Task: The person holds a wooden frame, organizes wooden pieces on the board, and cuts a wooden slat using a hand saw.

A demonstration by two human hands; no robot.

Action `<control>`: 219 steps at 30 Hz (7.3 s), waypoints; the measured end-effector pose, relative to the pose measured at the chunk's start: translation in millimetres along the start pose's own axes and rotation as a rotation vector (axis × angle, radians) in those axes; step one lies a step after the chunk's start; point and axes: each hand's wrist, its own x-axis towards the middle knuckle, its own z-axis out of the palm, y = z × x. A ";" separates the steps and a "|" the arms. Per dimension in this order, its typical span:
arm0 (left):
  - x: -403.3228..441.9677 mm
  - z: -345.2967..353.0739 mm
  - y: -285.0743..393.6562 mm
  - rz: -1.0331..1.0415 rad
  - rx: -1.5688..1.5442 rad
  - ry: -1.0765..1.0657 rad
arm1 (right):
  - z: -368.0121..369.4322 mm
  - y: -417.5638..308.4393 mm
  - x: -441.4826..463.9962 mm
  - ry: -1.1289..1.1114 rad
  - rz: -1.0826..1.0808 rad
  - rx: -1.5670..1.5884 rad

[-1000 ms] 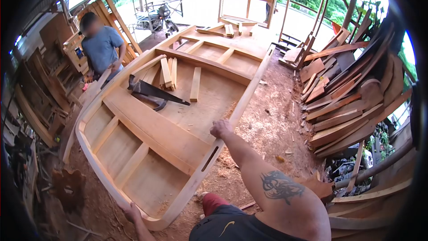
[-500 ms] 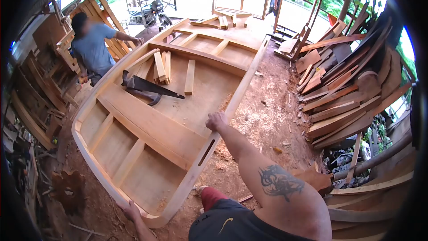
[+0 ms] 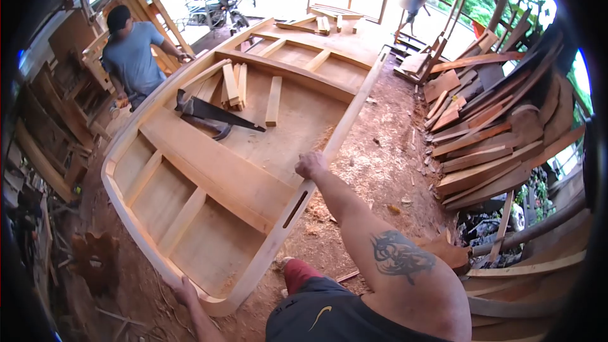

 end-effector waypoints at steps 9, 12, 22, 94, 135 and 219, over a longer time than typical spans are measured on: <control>12.0 29.1 -22.2 -0.066 -0.006 0.118 | 27.2 14.2 22.6 -0.044 -0.025 -0.120; 9.2 20.5 -14.1 -0.066 -0.005 0.118 | 48.3 20.9 38.0 0.065 0.013 -0.028; 8.1 15.5 -13.8 -0.056 -0.033 0.091 | 38.6 12.6 27.2 0.155 -0.042 -0.059; 33.1 27.8 -41.4 0.031 0.113 0.054 | 2.3 -1.6 3.2 -0.020 0.064 0.123; 11.6 17.8 -17.7 -0.058 -0.034 0.080 | 20.4 1.0 15.4 0.058 0.011 -0.011; 5.0 14.4 -17.8 0.038 -0.068 0.143 | 20.0 1.6 14.4 0.052 0.045 0.085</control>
